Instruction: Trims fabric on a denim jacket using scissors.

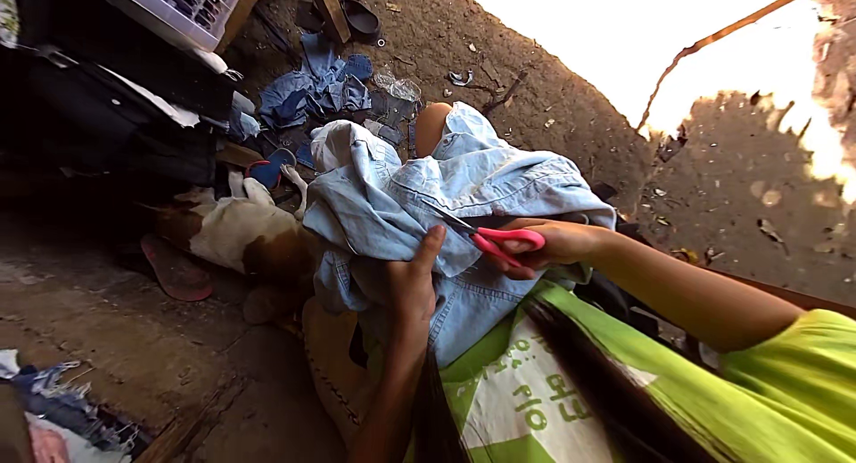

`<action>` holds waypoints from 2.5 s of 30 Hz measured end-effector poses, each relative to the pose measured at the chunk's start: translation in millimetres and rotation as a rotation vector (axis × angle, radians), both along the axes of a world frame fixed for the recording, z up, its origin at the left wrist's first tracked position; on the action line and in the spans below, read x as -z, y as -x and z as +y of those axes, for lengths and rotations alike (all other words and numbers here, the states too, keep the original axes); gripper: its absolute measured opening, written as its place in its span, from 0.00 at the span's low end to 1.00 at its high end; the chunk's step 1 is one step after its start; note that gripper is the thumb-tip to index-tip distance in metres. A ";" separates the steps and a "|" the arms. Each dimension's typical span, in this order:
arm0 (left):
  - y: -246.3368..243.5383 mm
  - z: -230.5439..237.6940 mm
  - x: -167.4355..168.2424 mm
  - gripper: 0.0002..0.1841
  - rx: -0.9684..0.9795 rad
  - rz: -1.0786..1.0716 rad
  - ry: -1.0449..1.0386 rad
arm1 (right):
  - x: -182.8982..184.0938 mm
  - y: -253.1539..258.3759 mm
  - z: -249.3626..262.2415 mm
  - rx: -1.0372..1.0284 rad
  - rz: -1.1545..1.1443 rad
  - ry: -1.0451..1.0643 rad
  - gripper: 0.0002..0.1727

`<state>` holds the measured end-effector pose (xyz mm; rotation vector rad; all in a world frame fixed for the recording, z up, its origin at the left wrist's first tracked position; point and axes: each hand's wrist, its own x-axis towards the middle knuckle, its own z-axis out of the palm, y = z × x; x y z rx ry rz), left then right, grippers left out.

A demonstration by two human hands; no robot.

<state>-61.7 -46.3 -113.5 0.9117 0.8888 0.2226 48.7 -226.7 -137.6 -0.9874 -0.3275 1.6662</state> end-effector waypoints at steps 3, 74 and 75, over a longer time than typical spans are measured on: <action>2.0 -0.1 3.4 0.25 -0.014 -0.031 0.015 | 3.6 5.1 5.6 0.045 0.009 -0.011 0.26; -90.3 -20.5 -6.8 0.13 0.120 0.287 0.231 | 20.7 26.1 -21.3 0.592 0.070 0.001 0.14; -89.5 -18.7 -6.5 0.14 0.176 0.304 0.228 | 21.7 26.3 -23.2 0.591 0.076 -0.012 0.15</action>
